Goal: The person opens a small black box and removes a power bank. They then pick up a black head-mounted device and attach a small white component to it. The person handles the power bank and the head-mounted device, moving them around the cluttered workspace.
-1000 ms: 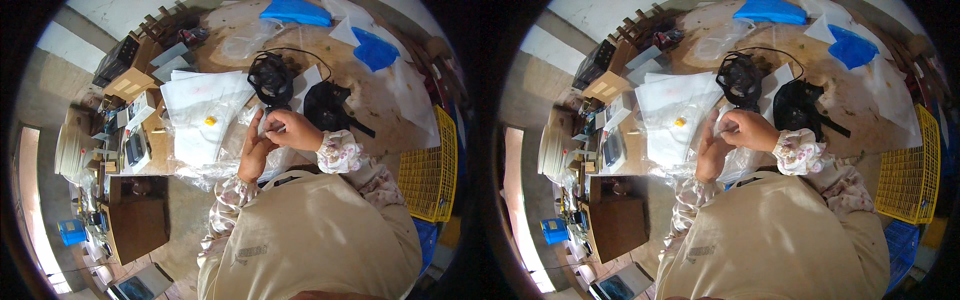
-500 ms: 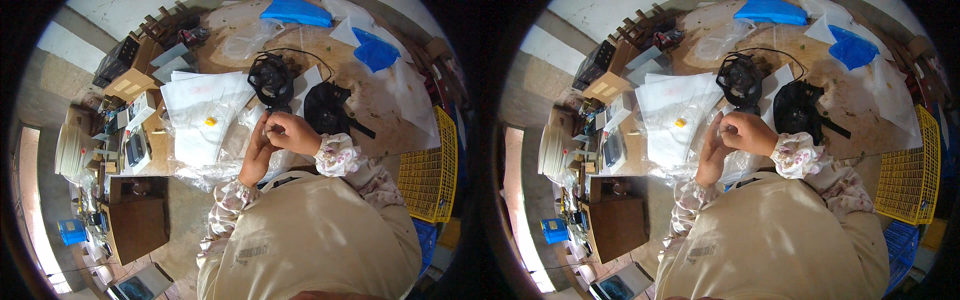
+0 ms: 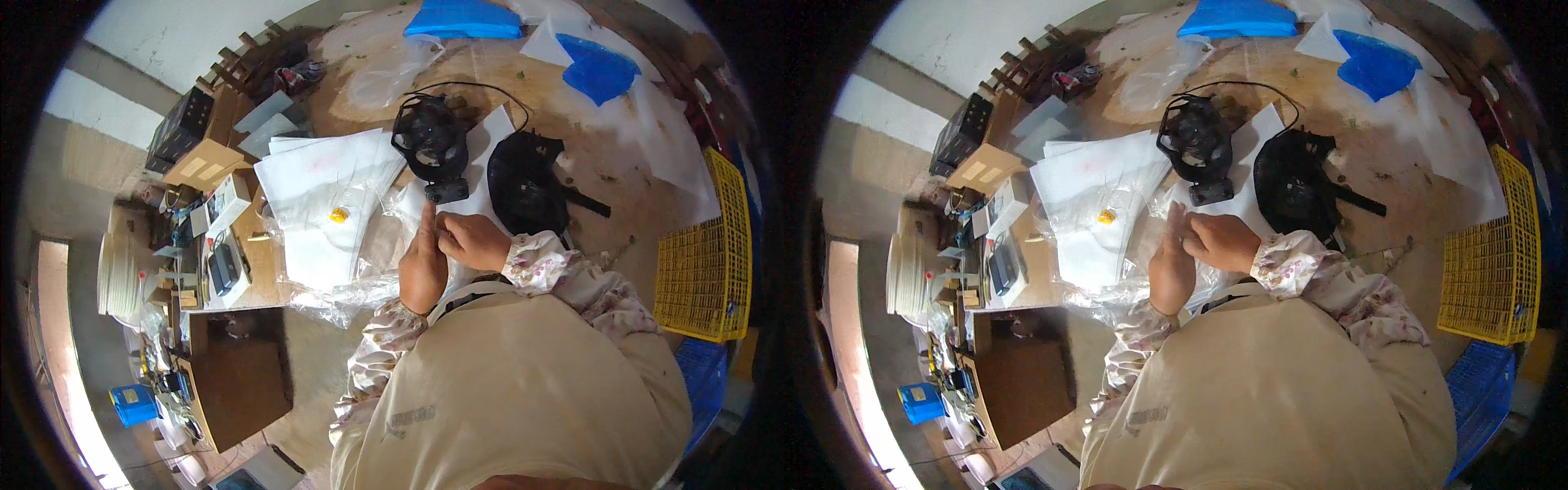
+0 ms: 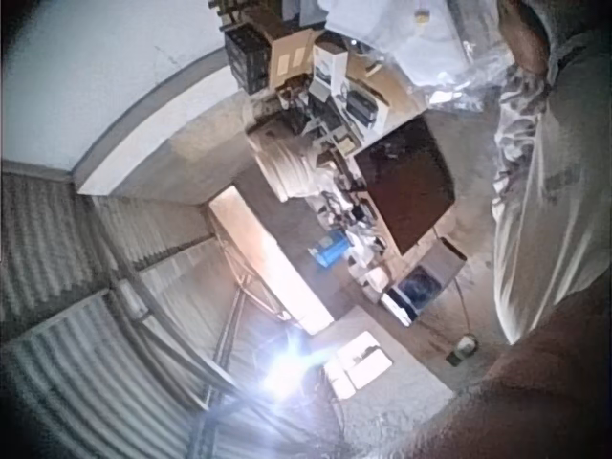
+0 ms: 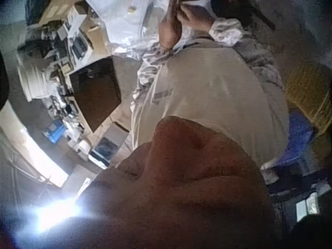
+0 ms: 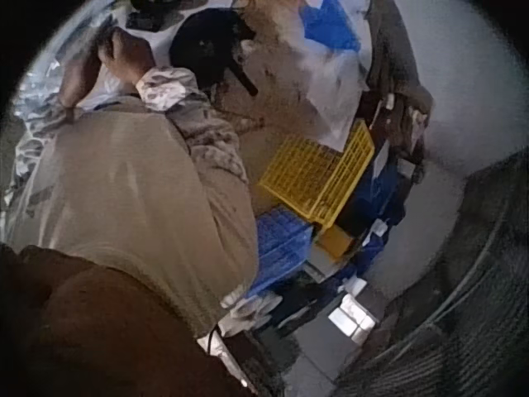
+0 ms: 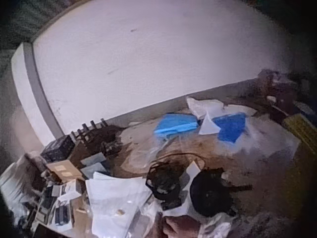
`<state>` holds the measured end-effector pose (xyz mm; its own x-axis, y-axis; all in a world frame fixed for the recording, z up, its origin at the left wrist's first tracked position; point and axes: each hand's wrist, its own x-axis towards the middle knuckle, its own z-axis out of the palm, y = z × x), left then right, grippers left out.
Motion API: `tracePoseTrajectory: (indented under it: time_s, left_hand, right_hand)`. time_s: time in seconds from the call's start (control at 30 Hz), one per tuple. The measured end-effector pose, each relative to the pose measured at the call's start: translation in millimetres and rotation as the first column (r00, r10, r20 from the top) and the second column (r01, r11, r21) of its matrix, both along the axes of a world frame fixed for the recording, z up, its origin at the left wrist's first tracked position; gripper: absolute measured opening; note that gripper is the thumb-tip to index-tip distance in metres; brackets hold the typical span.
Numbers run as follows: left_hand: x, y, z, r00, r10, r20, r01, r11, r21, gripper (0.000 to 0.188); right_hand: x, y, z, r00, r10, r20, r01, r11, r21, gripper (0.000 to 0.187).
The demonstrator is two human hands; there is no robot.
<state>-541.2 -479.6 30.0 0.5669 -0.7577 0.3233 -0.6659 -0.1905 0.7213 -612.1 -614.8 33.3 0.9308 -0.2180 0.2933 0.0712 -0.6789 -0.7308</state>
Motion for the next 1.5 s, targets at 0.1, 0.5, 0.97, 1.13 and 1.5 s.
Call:
tracePoseTrajectory:
  time_s: [0.1, 0.5, 0.97, 1.13, 1.5]
  left_hand:
    - [-6, -5, -10, 0.994, -0.032, 0.103, 0.028, 0.999, 0.044, 0.063]
    - [0, -18, 3, 0.376, -0.279, -0.884, -0.276, 0.877, -0.394, 0.031]
    - [12, -12, -8, 0.495, -0.237, -0.836, -0.247, 0.884, -0.397, 0.018]
    - [11, -14, -5, 0.625, -0.186, -0.758, -0.197, 0.902, -0.383, 0.016]
    - [14, -17, -20, 0.274, -0.376, -0.885, -0.22, 0.872, -0.438, 0.013]
  right_hand:
    - [-4, -2, -23, 0.997, -0.019, -0.074, 0.016, 0.999, -0.037, 0.023]
    - [-9, -17, 0, 1.0, -0.008, 0.011, 0.005, 0.973, 0.232, 0.022]
    - [-5, -20, 13, 0.996, -0.057, 0.067, 0.062, 0.996, -0.071, 0.028]
    - [-2, -19, 13, 0.999, -0.031, -0.018, 0.028, 0.987, -0.159, 0.026]
    - [-6, -15, 8, 0.998, -0.003, -0.062, 0.005, 1.0, 0.024, 0.023]
